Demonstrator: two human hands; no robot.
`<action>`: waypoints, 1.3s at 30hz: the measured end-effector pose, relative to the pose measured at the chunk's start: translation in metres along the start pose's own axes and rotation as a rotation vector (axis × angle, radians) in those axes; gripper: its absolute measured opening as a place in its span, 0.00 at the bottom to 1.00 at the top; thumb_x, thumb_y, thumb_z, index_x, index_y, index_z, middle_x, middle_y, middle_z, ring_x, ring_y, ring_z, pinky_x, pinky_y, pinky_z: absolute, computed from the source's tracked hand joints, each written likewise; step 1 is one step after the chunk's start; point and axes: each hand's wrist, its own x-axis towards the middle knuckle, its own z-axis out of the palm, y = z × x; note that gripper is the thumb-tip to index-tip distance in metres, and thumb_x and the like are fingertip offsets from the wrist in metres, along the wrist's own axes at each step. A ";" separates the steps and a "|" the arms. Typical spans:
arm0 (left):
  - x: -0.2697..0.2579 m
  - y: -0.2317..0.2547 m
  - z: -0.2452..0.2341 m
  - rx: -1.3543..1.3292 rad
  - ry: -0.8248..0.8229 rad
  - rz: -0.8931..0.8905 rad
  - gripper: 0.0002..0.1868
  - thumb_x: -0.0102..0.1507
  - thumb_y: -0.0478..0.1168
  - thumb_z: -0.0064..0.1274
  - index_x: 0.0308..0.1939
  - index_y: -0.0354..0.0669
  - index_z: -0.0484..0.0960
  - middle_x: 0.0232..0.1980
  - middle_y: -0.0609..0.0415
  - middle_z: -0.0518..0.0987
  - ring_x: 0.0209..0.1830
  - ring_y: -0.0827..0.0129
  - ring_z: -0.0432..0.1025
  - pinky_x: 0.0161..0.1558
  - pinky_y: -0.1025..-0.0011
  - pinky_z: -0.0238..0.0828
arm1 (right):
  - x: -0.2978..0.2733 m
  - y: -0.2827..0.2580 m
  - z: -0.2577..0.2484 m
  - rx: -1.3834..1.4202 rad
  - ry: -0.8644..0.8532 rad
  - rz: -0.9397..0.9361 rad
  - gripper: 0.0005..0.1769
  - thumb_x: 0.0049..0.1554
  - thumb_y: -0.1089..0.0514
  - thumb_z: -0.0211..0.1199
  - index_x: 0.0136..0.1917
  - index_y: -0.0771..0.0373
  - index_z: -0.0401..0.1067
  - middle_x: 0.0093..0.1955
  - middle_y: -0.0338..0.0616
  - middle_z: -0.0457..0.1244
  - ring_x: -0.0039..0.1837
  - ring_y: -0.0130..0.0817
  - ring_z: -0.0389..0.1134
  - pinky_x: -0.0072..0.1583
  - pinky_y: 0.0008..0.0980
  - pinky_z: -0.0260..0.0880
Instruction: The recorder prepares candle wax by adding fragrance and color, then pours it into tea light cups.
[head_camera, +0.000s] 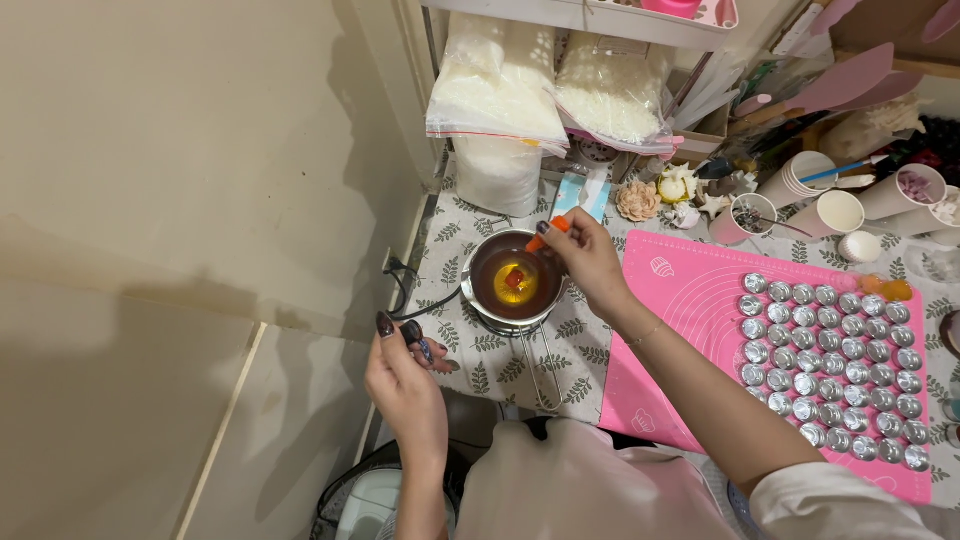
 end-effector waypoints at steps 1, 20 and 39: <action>0.000 0.001 0.000 0.008 -0.006 0.005 0.22 0.75 0.47 0.35 0.34 0.35 0.72 0.25 0.58 0.65 0.23 0.75 0.66 0.25 0.72 0.72 | -0.002 -0.006 -0.001 0.068 0.005 0.076 0.10 0.64 0.56 0.62 0.43 0.59 0.65 0.35 0.30 0.59 0.36 0.16 0.55 0.39 0.21 0.56; -0.010 -0.034 0.023 0.176 -0.451 -0.103 0.16 0.66 0.38 0.51 0.57 0.36 0.79 0.42 0.55 0.81 0.37 0.77 0.76 0.40 0.75 0.79 | -0.075 -0.003 -0.028 0.731 -0.288 0.377 0.22 0.60 0.61 0.57 0.67 0.68 0.68 0.52 0.46 0.68 0.44 0.23 0.63 0.50 0.26 0.65; -0.027 -0.056 0.032 0.332 -0.524 -0.334 0.13 0.65 0.37 0.56 0.46 0.29 0.88 0.36 0.51 0.88 0.31 0.74 0.81 0.39 0.74 0.81 | -0.158 -0.039 -0.032 -0.132 -0.171 -0.224 0.12 0.60 0.66 0.62 0.58 0.64 0.71 0.54 0.39 0.69 0.50 0.22 0.68 0.50 0.26 0.71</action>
